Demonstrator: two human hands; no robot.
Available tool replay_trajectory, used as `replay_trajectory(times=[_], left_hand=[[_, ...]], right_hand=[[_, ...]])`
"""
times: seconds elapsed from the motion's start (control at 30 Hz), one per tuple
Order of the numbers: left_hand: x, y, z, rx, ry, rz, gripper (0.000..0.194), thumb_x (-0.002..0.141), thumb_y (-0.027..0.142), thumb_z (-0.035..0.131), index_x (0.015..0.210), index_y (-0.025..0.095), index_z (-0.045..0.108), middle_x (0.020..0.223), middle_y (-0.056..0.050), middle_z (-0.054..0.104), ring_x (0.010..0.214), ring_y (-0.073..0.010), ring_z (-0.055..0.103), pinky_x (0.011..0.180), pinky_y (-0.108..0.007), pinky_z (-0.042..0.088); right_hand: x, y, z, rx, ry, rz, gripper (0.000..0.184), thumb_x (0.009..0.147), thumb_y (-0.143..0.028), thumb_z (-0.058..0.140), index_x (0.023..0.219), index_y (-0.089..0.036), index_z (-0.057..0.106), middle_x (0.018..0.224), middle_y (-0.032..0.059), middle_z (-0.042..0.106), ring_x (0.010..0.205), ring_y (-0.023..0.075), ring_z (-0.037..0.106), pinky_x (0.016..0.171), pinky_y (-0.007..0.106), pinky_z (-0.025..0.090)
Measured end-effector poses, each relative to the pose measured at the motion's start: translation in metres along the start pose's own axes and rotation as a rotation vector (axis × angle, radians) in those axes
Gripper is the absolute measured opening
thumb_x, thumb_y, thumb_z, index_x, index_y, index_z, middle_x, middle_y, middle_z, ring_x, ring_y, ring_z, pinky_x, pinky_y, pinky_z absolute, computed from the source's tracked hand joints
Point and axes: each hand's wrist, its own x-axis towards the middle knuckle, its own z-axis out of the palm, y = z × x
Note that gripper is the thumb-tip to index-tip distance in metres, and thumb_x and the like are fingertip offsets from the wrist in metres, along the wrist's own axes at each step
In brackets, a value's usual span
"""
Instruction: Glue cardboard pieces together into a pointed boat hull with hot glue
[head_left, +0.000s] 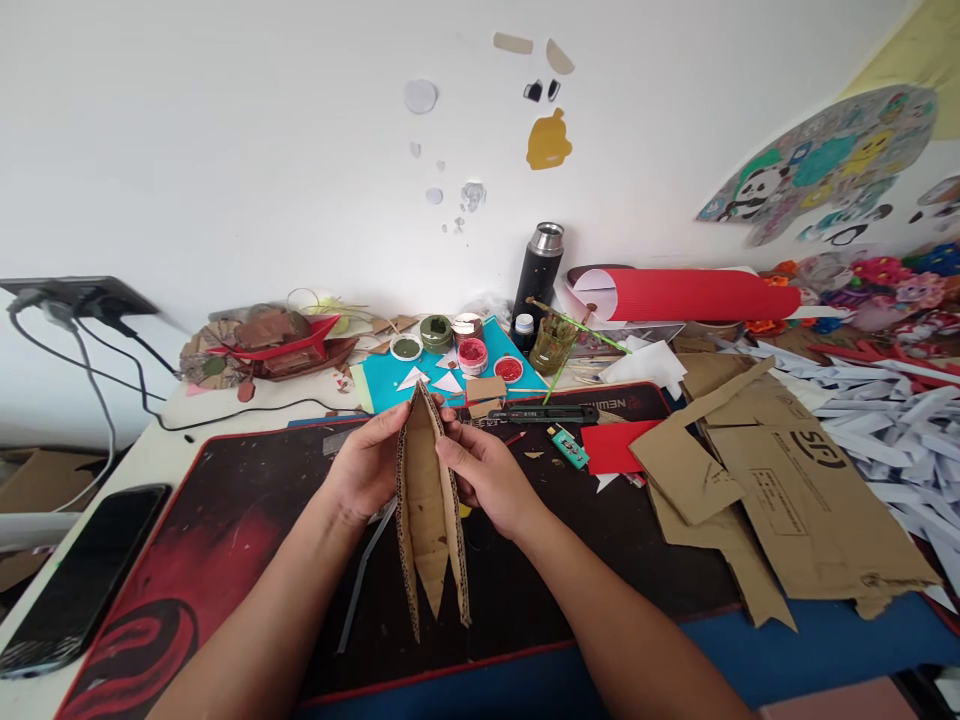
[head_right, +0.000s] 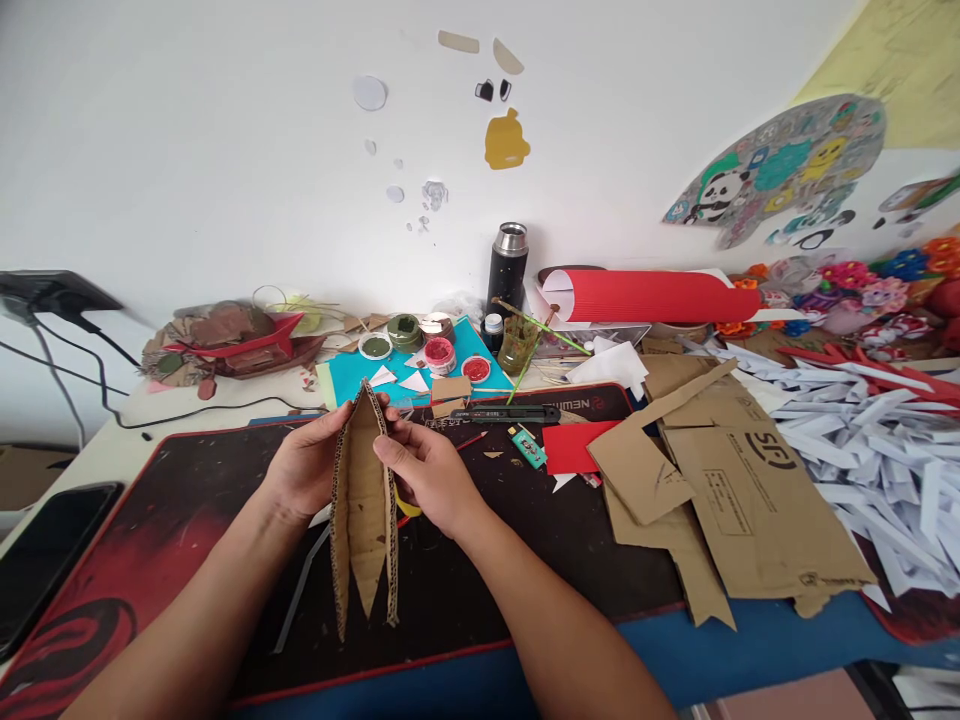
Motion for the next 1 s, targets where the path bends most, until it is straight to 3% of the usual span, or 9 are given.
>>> replay_trajectory(times=[0.2, 0.43, 0.73, 1.0], left_hand=[[0.001, -0.0008, -0.0035, -0.04, -0.009, -0.021, 0.038, 0.084, 0.035, 0.09, 0.114, 0.013, 0.085, 0.116, -0.016, 0.085, 0.12, -0.0403, 0.079, 0.111, -0.051, 0.062], [0.0013, -0.0022, -0.0027, -0.079, 0.024, -0.037, 0.028, 0.087, 0.033, 0.084, 0.107, 0.014, 0.084, 0.114, -0.015, 0.085, 0.127, -0.0416, 0.076, 0.115, -0.054, 0.059], [-0.0001, -0.0029, -0.0009, -0.011, -0.008, 0.018, 0.03, 0.082, 0.033, 0.092, 0.103, 0.014, 0.083, 0.114, -0.015, 0.085, 0.121, -0.0401, 0.078, 0.112, -0.052, 0.061], [0.0008, -0.0021, -0.0038, -0.024, -0.054, 0.029, 0.032, 0.086, 0.029, 0.088, 0.114, 0.014, 0.082, 0.113, -0.014, 0.085, 0.115, -0.0376, 0.08, 0.109, -0.05, 0.062]], right_hand=[[-0.0008, -0.0003, -0.0008, 0.014, -0.001, -0.007, 0.062, 0.073, -0.077, 0.088, 0.088, -0.023, 0.06, 0.057, -0.0121, 0.04, 0.048, 0.0074, 0.024, 0.046, 0.025, 0.017], [-0.0012, -0.0006, 0.0004, 0.026, -0.002, -0.008, 0.062, 0.074, -0.076, 0.087, 0.091, -0.024, 0.06, 0.057, -0.0127, 0.039, 0.047, 0.0077, 0.025, 0.045, 0.024, 0.018], [-0.0015, -0.0019, 0.0011, 0.015, 0.006, -0.002, 0.061, 0.073, -0.075, 0.089, 0.089, -0.024, 0.059, 0.058, -0.0118, 0.039, 0.048, 0.0079, 0.025, 0.047, 0.025, 0.018], [-0.0018, -0.0014, 0.0019, -0.029, 0.056, 0.017, 0.065, 0.071, -0.08, 0.087, 0.093, -0.024, 0.063, 0.058, -0.011, 0.039, 0.049, 0.0086, 0.026, 0.046, 0.026, 0.017]])
